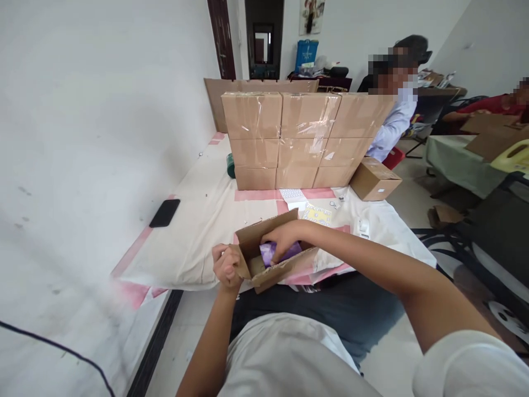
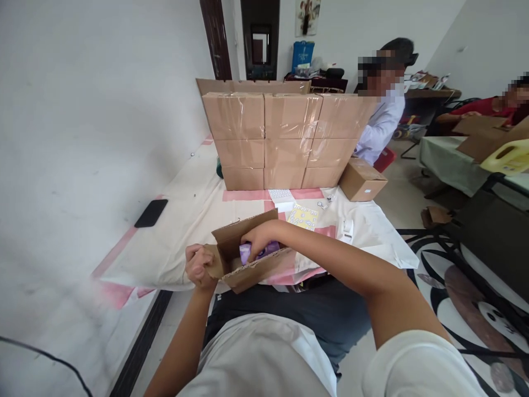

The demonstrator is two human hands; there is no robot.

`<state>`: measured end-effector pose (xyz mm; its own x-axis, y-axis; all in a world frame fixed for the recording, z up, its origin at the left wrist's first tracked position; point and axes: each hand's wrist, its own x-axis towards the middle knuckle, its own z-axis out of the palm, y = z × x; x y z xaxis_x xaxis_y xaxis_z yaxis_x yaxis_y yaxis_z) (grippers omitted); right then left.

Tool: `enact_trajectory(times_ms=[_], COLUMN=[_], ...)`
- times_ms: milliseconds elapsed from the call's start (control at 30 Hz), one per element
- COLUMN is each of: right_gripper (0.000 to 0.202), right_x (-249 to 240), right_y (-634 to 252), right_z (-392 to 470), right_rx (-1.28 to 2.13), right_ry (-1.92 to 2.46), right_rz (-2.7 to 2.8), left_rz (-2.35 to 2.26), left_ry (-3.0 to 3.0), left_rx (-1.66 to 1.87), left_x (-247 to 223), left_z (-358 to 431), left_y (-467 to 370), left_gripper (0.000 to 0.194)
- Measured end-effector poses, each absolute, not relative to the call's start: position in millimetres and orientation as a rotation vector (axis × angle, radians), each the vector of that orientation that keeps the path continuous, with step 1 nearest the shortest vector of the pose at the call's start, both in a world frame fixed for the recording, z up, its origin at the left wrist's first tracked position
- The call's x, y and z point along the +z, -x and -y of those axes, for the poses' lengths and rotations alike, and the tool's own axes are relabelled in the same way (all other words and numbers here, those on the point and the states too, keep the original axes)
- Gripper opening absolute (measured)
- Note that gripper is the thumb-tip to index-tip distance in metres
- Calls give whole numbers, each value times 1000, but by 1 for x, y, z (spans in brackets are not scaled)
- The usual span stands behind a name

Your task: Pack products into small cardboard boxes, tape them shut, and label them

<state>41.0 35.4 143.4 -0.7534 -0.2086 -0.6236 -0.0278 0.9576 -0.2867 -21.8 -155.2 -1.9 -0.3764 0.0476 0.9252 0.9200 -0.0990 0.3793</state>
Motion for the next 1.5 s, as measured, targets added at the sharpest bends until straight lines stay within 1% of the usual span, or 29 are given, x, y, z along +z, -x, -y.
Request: enact_trajectory(times_ms=[67,133,167,300,400,467,500,600,667,733,833,933,1033,1200,1267,1367,1433,1500], right_gripper=[76,63,58,55,53,51,50,49,48,50,55,50,47,50,48,35,29,28], right_x=[133,120,114,99,100,108,114,134,145,150,148,144,147,174,182,179,170,160], right_y=[-48,-56,-59,-64,-64,-63,-62,-56,-53,-55,-63,-68,-62,-39,-33,-25,-20,-16], right_z=[-39,-42,-44,-53,-60,-64,-66,-73,-75,-73,-67,-63,-70,-92,-94,-84,-73,-65], right_rx=[-170,-3,26,-75,-88,-187,-294,-773,-1007,-1040,-818,-722,-852,-1219,-1171,-903,-752,-657], right_ry=[261,385,466,765,913,912,873,724,686,709,802,865,849,718,655,587,564,594], right_rz=[-2557,-2703,-2766,-2981,-3160,-3281,-3326,-3280,-3194,-3229,-3355,-3260,-3119,-3058,-2887,-2671,-2690,-2757], left_rz=[1463,1468,1473,1497,1496,1503,1509,1516,1518,1518,1516,1528,1549,1574,1586,1607,1628,1655], left_ry=[1103,1111,1112,1113,1105,1095,1091,1076,1068,1065,1066,1064,1068,1070,1080,1100,1098,1089], left_rx=[-1563,-1551,-1543,-1520,-1512,-1506,-1504,-1506,-1515,-1519,-1513,-1504,-1499,-1502,-1503,-1509,-1514,-1511], left_x=[-3,-5,-6,-10,-11,-10,-10,-8,-6,-3,-2,-4,-9,-12,-12,-11,-11,-11], left_z=[156,157,158,159,159,159,159,159,159,160,161,161,160,158,157,154,152,151], left_y=[20,18,18,17,17,18,18,17,16,15,14,15,16,16,16,15,16,16], left_gripper=[54,54,54,52,51,52,52,51,50,49,47,47,49,47,46,45,45,46])
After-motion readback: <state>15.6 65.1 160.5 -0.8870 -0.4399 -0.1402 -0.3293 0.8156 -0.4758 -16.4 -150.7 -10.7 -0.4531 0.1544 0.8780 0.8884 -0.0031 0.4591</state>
